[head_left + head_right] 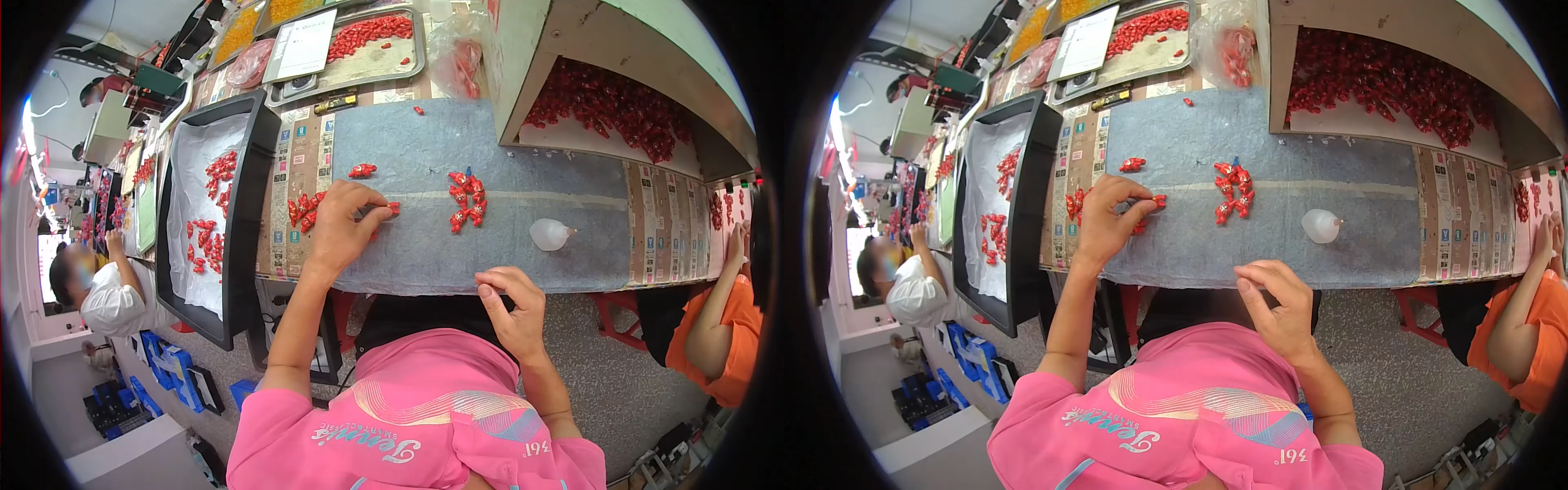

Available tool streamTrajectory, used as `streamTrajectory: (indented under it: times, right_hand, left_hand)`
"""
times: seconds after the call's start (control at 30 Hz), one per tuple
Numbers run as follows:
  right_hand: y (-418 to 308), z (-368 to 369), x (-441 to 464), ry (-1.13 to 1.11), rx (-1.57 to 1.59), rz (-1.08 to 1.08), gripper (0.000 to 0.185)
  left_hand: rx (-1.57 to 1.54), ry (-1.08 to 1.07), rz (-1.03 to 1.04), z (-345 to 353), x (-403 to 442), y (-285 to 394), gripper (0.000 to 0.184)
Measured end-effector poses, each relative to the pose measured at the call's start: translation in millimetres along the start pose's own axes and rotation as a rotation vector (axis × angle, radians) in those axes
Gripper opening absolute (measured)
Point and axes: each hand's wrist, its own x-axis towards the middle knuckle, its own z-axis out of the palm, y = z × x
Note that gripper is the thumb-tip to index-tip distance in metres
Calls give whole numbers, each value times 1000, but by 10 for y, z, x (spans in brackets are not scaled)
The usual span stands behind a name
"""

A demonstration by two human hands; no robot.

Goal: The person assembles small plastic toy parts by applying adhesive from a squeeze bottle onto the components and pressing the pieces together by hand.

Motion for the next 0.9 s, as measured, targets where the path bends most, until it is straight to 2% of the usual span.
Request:
streamTrajectory:
  times: [0.1,0.17,0.3,0.37,0.4,0.47,0.57,0.9]
  right_hand:
    - [9,-35,-5,14,8,16,14]
    - [-5,-47,-2,15,0,10,13]
    - [-5,-46,3,14,3,1,13]
    - [-7,-52,-1,10,3,-3,12]
    - [0,-54,-6,9,4,-3,12]
    - [20,-57,-18,23,-15,-16,11]
    - [26,-70,-29,19,-9,29,11]
    - [27,-82,-7,9,-14,31,11]
  left_hand:
    - [38,54,1,-20,84,-77,17]
    - [181,227,23,-26,187,-160,18]
    - [289,283,37,2,338,-306,19]
    - [204,121,-42,-16,368,-415,19]
    - [205,121,-43,-25,373,-442,19]
    - [-93,32,-263,-42,368,-484,16]
    - [-257,-11,-326,-48,340,-537,15]
    - [-580,-44,-246,-221,200,-268,14]
